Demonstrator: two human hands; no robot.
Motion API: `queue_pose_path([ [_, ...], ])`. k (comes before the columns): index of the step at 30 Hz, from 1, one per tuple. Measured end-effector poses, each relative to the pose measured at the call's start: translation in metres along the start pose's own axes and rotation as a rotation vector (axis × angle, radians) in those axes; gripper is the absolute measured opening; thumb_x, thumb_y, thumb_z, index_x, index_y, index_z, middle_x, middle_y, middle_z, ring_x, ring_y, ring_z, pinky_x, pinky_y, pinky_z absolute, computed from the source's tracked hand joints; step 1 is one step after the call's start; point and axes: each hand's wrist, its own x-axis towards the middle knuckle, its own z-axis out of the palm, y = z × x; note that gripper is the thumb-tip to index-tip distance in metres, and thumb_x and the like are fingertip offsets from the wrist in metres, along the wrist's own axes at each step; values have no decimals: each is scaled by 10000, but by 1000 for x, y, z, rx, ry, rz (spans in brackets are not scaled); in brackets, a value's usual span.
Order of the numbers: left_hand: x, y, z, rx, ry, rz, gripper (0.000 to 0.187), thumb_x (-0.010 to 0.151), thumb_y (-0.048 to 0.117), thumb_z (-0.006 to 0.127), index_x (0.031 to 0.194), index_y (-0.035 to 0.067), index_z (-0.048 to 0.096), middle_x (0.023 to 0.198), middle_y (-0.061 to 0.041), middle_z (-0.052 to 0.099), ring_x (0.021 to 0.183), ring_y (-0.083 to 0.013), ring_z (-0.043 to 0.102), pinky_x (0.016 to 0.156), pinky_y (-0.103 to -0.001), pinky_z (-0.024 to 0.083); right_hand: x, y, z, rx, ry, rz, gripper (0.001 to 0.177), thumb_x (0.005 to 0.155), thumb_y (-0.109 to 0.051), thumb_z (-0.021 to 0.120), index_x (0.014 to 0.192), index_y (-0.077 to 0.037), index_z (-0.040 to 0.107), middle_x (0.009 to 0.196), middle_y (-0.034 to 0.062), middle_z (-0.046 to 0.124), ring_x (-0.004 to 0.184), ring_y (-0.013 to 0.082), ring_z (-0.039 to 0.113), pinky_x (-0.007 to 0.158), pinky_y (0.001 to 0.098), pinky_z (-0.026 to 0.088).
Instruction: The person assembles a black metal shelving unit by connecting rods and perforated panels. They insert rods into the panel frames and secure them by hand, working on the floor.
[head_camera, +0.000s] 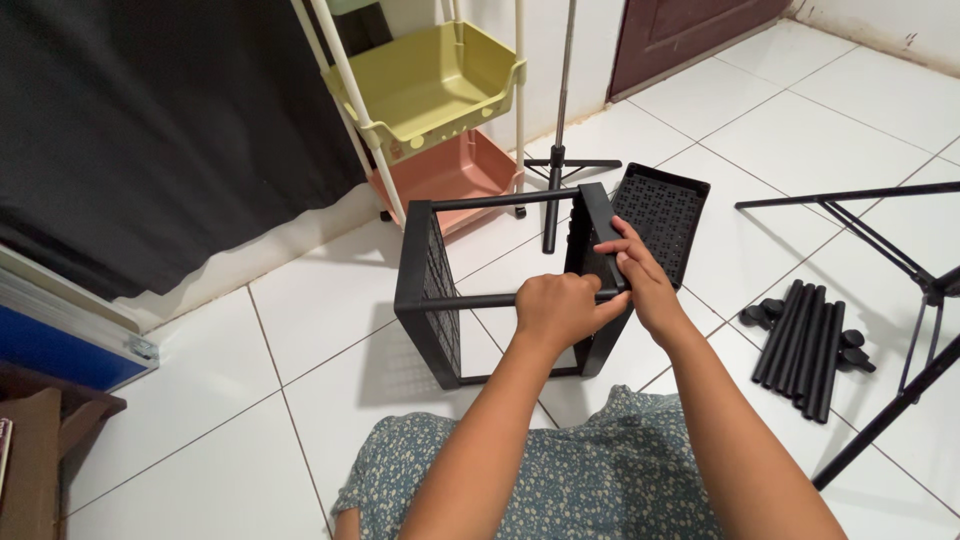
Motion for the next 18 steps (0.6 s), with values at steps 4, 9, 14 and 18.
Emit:
queue_pose_path([
  [4,-3,1,4,21,94,18,502,814,625,673,641,158,735,528,-81,648,481,-278,672,445,-412,506,0,-2,1,-6,28,56,326,1002,-159,380,1165,-108,658,1715,43,261,1487,244,388,1158,343,321],
  [9,-6,1,9,-15,174,54,457,789,590,697,633,161,727,526,-76,644,461,-270,654,444,-410,502,1,-1,3,-38,5,37,322,1013,-167,388,1189,-121,653,1718,31,246,1487,215,386,1158,339,320],
  [14,-4,3,13,-27,194,75,462,781,584,721,615,153,695,519,-74,631,468,-260,646,467,-398,507,3,-3,2,-68,-9,54,321,1026,-190,391,1200,-137,654,1729,24,225,1514,206,351,1168,342,303],
  [18,-3,4,11,-18,141,70,471,774,598,743,665,141,701,572,-71,656,523,-259,667,524,-390,516,5,0,-2,-72,-47,75,308,1029,-191,405,1207,-137,651,1741,17,175,1528,205,319,1167,340,300],
])
